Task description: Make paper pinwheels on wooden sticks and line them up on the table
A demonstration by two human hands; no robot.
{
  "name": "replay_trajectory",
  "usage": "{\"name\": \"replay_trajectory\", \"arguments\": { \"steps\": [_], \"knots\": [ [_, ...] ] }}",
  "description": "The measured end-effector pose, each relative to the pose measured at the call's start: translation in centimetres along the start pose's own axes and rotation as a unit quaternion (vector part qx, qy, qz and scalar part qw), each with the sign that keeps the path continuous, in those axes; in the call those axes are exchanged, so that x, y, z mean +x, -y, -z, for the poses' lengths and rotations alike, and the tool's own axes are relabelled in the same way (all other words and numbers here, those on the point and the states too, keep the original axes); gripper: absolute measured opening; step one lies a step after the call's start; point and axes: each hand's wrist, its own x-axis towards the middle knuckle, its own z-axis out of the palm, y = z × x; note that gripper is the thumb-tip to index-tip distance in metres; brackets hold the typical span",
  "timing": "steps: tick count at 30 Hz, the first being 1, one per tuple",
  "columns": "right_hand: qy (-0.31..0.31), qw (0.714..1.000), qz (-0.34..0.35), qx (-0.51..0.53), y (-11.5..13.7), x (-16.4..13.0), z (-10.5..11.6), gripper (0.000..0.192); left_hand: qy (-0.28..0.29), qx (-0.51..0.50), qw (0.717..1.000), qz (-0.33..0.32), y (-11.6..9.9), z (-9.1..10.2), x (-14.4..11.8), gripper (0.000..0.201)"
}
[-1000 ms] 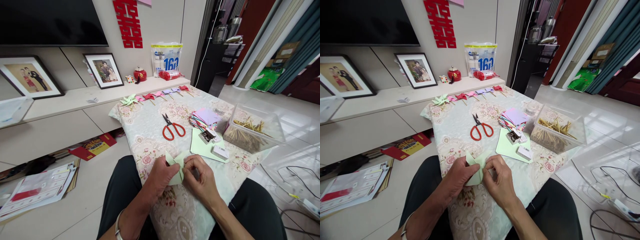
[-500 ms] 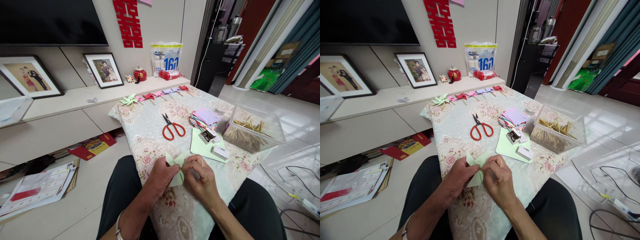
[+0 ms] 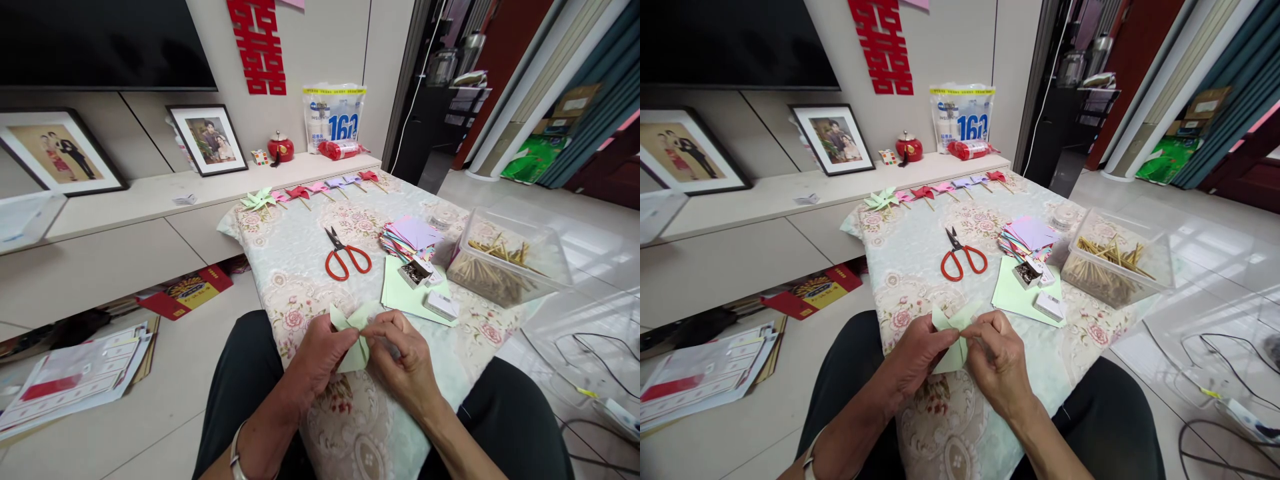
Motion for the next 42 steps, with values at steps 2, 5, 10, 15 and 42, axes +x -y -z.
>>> {"name": "replay_trajectory", "arguments": {
  "steps": [2,5,10,15,42],
  "knots": [
    [-0.002,1.0,0.001,-0.003,0.0,0.0,0.0,0.024,0.008,-0.012,1.0,0.004,0.1,0.0,0.1,0.011],
    [-0.004,1.0,-0.001,-0.005,-0.1,0.0,0.0,0.024,0.03,-0.031,0.999,0.005,0.1,0.0,0.1,0.014],
    [0.004,1.0,-0.009,-0.002,-0.4,-0.2,0.0,0.024,0.066,-0.041,0.997,-0.022,-0.2,-0.1,-0.1,0.026],
    [0.015,1.0,-0.014,0.002,-0.3,-0.2,0.1,0.025,0.057,-0.026,0.997,-0.041,-0.4,-0.2,-0.3,0.033],
    [-0.012,0.968,-0.182,0.171,-1.8,-0.8,-0.4,0.064,0.019,0.057,0.996,-0.062,-0.3,-0.4,0.3,0.021]
  ]
}}
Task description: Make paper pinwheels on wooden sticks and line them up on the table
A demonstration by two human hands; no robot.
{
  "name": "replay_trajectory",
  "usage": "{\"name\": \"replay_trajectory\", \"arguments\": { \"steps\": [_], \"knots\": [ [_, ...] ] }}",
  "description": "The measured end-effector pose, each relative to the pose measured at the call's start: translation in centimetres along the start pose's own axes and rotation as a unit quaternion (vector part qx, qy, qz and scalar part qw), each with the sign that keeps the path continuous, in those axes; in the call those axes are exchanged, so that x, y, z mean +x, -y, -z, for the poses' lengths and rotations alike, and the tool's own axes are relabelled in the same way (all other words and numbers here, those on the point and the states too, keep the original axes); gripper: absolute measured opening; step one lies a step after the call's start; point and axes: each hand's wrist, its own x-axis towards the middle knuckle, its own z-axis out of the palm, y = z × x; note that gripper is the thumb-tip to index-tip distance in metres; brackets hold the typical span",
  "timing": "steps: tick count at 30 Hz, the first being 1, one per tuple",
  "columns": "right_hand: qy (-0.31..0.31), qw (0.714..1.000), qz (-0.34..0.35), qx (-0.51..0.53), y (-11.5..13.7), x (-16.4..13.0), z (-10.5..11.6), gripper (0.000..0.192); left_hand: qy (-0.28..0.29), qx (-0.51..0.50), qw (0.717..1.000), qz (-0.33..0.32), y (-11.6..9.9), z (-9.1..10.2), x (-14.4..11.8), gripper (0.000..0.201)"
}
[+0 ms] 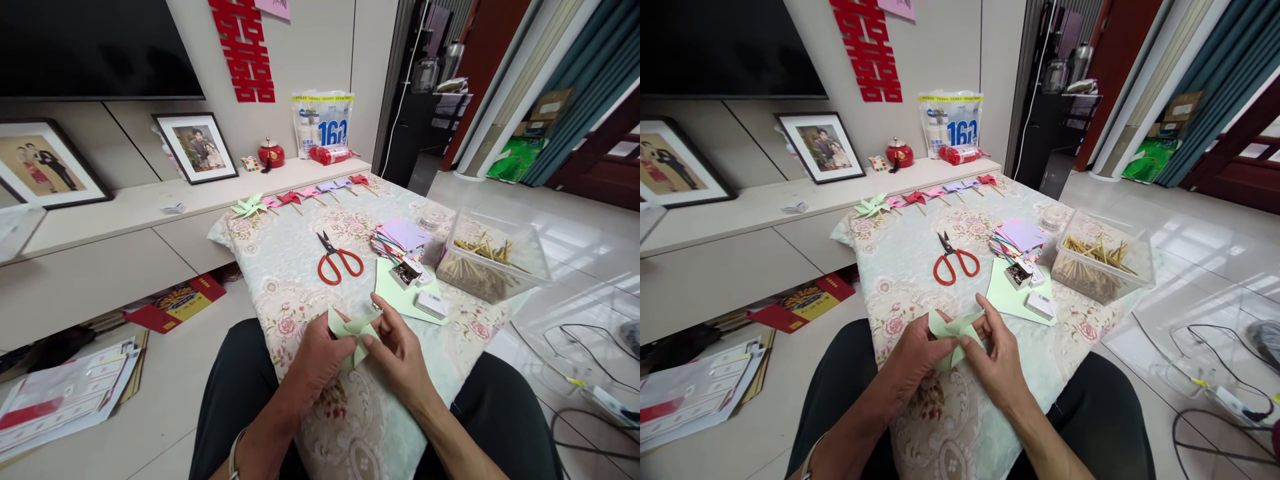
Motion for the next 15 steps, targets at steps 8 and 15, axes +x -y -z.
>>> {"name": "replay_trajectory", "arguments": {
  "steps": [8,15],
  "knots": [
    [-0.034,0.998,-0.026,-0.054,0.22,0.04,-0.18,0.071,-0.037,0.054,0.998,-0.017,0.6,-0.63,0.42,0.016],
    [-0.054,0.996,0.002,-0.076,0.04,0.08,-0.34,0.068,0.019,0.011,1.0,-0.01,-0.11,-0.99,0.67,0.021]
  ]
}}
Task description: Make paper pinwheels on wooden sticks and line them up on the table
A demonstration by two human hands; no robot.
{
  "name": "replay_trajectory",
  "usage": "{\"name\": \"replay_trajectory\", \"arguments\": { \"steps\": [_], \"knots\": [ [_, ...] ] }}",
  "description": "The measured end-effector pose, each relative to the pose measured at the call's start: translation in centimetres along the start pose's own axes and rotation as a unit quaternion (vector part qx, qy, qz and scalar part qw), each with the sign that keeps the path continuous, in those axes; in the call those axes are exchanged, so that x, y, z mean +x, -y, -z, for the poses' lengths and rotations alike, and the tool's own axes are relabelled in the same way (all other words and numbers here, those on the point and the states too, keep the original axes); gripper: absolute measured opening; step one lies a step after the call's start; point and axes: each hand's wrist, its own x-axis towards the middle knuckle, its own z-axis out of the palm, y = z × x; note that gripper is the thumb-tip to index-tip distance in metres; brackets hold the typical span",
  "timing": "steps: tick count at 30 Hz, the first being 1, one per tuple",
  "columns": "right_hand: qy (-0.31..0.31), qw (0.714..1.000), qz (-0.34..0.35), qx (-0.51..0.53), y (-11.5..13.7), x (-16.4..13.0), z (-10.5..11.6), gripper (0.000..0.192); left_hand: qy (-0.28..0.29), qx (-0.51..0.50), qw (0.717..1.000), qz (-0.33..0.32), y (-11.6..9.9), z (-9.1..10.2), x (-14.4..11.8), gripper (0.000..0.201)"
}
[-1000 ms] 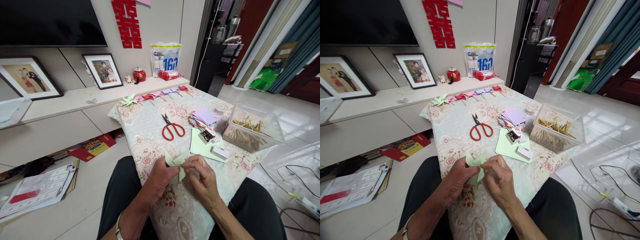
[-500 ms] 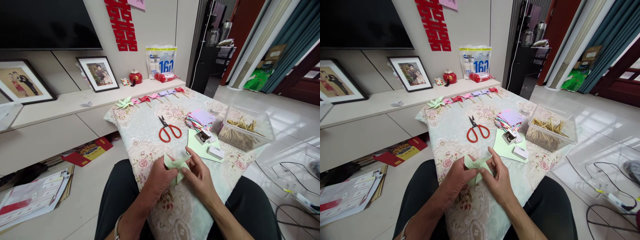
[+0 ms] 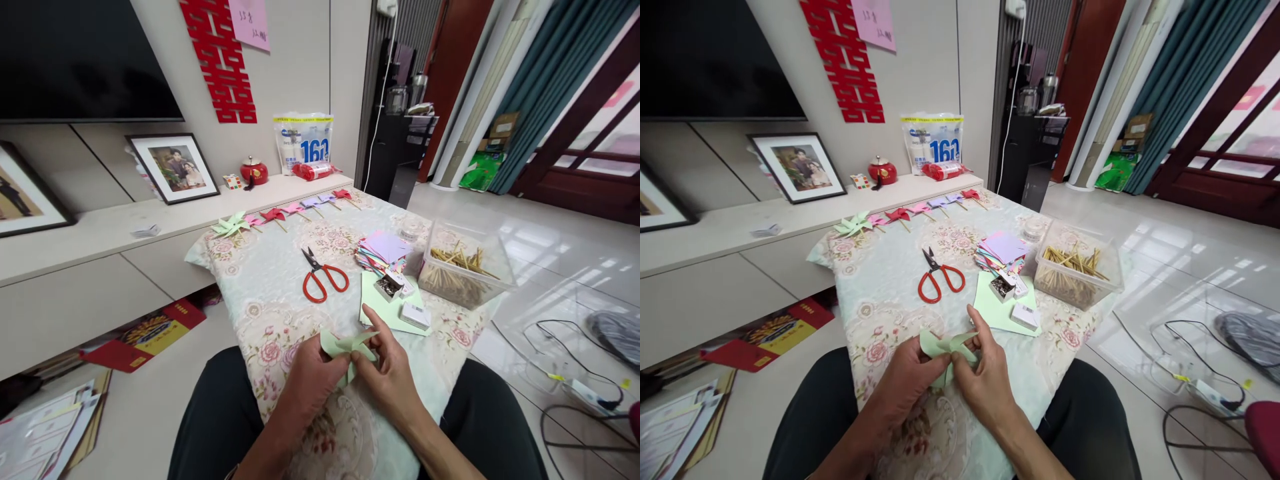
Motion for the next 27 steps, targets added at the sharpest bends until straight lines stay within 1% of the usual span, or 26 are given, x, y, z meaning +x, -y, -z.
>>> {"name": "replay_trajectory", "arguments": {
  "steps": [3,5,8,10,12,13,16,17,19,21,23,25,27],
  "knots": [
    [-0.001,1.0,0.013,-0.007,0.0,0.2,-0.1,0.065,0.0,0.021,1.0,-0.01,-0.2,0.1,0.1,0.02],
    [-0.004,0.999,0.033,-0.017,0.2,0.5,0.2,0.064,-0.005,0.016,1.0,-0.01,-0.3,0.2,0.3,0.019],
    [-0.013,0.996,0.082,-0.04,0.8,1.6,1.6,0.052,-0.002,-0.062,0.998,-0.005,-0.5,0.0,1.0,0.021],
    [-0.033,0.99,0.116,-0.079,1.5,2.9,3.1,0.036,-0.005,-0.135,0.991,-0.003,-0.8,-0.4,1.9,0.021],
    [-0.065,0.976,0.149,-0.148,2.3,4.7,4.8,0.021,-0.026,-0.202,0.979,-0.006,-1.0,-1.1,3.1,0.018],
    [-0.075,0.966,0.164,-0.184,2.5,5.7,5.7,0.016,-0.038,-0.239,0.97,-0.015,-1.1,-1.5,3.8,0.018],
    [-0.091,0.926,0.194,-0.31,3.0,8.7,7.7,0.018,-0.073,-0.309,0.948,-0.019,-0.9,-2.5,5.7,0.018],
    [-0.083,0.912,0.191,-0.354,3.1,9.6,8.1,0.018,-0.085,-0.319,0.944,-0.02,-0.7,-2.7,6.1,0.019],
    [-0.037,0.889,0.169,-0.424,3.0,11.0,8.6,0.019,-0.096,-0.323,0.941,-0.015,-0.2,-2.9,6.6,0.022],
    [0.024,0.87,0.134,-0.473,2.8,12.0,8.5,0.02,-0.092,-0.316,0.944,-0.019,0.3,-2.8,6.8,0.025],
    [0.068,0.856,0.102,-0.503,2.5,12.6,8.4,0.021,-0.083,-0.309,0.947,-0.03,0.8,-2.6,6.8,0.027],
    [0.084,0.848,0.081,-0.517,2.0,12.9,8.3,0.022,-0.079,-0.303,0.949,-0.036,1.1,-2.5,6.8,0.026],
    [0.085,0.849,0.067,-0.518,1.5,13.1,8.5,0.024,-0.08,-0.297,0.951,-0.034,1.2,-2.4,7.0,0.024]
  ]
}}
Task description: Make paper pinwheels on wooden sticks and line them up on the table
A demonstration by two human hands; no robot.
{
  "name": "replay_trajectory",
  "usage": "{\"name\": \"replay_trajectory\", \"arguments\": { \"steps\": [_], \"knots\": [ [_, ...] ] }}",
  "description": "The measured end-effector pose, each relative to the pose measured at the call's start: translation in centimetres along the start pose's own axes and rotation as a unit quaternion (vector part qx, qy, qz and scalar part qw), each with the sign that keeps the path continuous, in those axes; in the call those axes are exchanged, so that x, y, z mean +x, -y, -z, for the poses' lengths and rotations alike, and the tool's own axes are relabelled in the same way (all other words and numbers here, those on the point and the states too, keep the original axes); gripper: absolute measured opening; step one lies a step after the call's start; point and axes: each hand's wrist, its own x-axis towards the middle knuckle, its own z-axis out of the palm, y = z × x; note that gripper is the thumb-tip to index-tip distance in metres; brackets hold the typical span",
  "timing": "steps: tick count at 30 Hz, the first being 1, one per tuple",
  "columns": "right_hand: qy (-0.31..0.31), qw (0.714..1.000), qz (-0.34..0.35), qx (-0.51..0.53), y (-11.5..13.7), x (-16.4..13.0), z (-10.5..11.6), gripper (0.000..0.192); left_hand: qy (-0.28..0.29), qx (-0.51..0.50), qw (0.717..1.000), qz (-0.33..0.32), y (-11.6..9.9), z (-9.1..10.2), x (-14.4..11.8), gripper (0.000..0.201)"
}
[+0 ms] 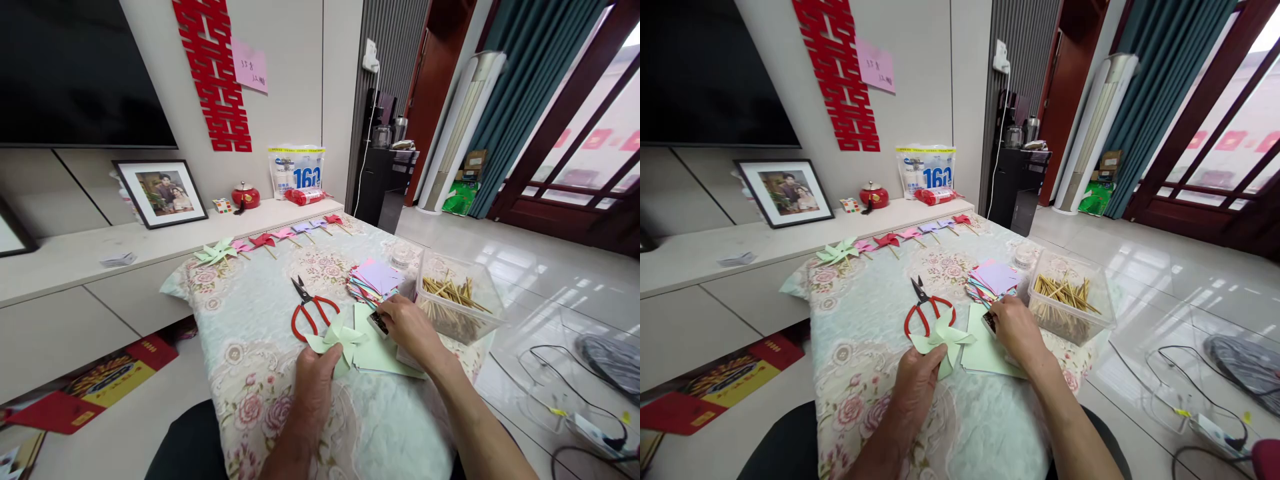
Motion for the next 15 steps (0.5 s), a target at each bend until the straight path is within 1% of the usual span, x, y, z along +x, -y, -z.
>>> {"name": "replay_trajectory", "arguments": {
  "steps": [4,10,13,15],
  "knots": [
    [-0.001,1.0,-0.005,0.018,-1.1,0.3,-0.2,0.03,0.007,0.012,1.0,0.011,0.0,0.0,0.3,0.026],
    [-0.005,0.998,0.045,0.048,-1.8,1.4,-0.2,0.036,0.005,0.014,1.0,0.019,-0.5,-0.3,-0.1,0.029],
    [-0.01,0.997,0.064,0.038,-1.8,1.8,-0.3,0.036,0.001,0.011,1.0,0.022,-0.6,-0.4,-0.1,0.029],
    [-0.024,0.998,0.061,0.02,-1.7,1.8,-0.3,0.036,0.001,0.003,1.0,0.023,-0.5,-0.4,-0.1,0.03]
  ]
}}
